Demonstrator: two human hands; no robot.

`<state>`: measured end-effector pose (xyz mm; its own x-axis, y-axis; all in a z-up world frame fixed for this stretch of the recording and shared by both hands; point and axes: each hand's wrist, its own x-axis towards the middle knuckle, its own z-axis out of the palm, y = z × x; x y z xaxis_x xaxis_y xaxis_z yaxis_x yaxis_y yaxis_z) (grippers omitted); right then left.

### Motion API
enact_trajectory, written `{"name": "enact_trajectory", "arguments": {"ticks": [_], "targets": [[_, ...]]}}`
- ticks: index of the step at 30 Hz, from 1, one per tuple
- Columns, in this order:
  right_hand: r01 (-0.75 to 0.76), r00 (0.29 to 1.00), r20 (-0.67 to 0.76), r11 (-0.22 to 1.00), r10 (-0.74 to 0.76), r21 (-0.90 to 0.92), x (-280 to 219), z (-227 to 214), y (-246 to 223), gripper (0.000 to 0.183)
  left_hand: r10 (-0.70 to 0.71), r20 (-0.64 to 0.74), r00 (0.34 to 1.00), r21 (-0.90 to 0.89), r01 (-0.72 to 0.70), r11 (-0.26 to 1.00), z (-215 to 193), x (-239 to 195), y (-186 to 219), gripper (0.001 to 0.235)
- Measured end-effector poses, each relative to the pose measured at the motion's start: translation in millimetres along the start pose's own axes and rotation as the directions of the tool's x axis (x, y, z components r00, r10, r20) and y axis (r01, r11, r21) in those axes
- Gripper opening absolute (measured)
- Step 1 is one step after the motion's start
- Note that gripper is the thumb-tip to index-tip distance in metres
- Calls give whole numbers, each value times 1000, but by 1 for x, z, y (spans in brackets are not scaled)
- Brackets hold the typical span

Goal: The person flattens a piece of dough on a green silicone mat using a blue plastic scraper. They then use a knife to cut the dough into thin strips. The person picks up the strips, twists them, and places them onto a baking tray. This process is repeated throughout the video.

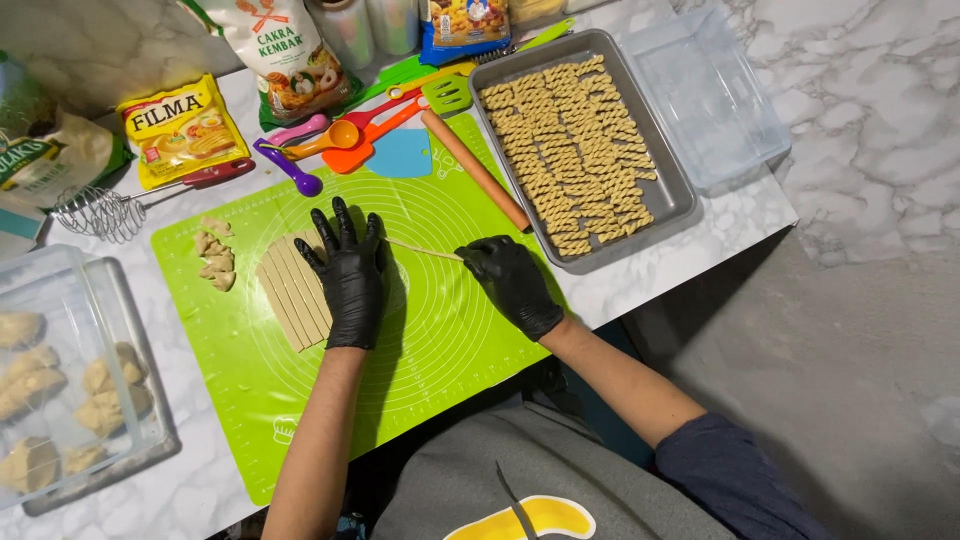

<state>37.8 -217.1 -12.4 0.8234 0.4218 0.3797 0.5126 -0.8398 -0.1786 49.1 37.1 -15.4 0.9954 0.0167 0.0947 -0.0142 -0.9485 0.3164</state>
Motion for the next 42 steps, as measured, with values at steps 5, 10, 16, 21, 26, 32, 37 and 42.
{"name": "enact_trajectory", "arguments": {"ticks": [5, 10, 16, 21, 26, 32, 37, 42], "targets": [[-78, 997, 9, 995, 78, 61, 10, -13, -9, 14, -40, -168, 985, 119, 60, 991, 3, 1, -11, 22], [-259, 965, 70, 871, 254, 418, 24, -17, -4, 17, -25, -232, 972, -93, 3, 996, -26, -5, -6, 11], [-319, 889, 9, 605, 459, 730, 71, -85, -17, 21, -225, -65, 972, -615, 138, 776, -88, -1, 19, 13], [-116, 949, -84, 584, 305, 803, 89, -116, -28, 17, -113, -65, 992, -770, 22, 637, -117, 8, 35, 16], [-39, 999, 23, 592, 34, 805, 101, -143, -44, 17, 9, -68, 998, -796, -60, 602, -128, 17, 59, 27], [-158, 986, 95, 574, 139, 803, 107, -150, -58, 17, 51, -88, 995, -860, -101, 501, -133, 14, 75, 23], [-210, 967, 94, 527, 238, 824, 110, -146, -51, 18, 100, -56, 993, -894, -94, 438, -143, 11, 81, 20], [-208, 954, 82, 438, 290, 875, 104, -131, -48, 26, 30, 9, 1000, -938, -1, 346, -131, 10, 86, 29]]}}
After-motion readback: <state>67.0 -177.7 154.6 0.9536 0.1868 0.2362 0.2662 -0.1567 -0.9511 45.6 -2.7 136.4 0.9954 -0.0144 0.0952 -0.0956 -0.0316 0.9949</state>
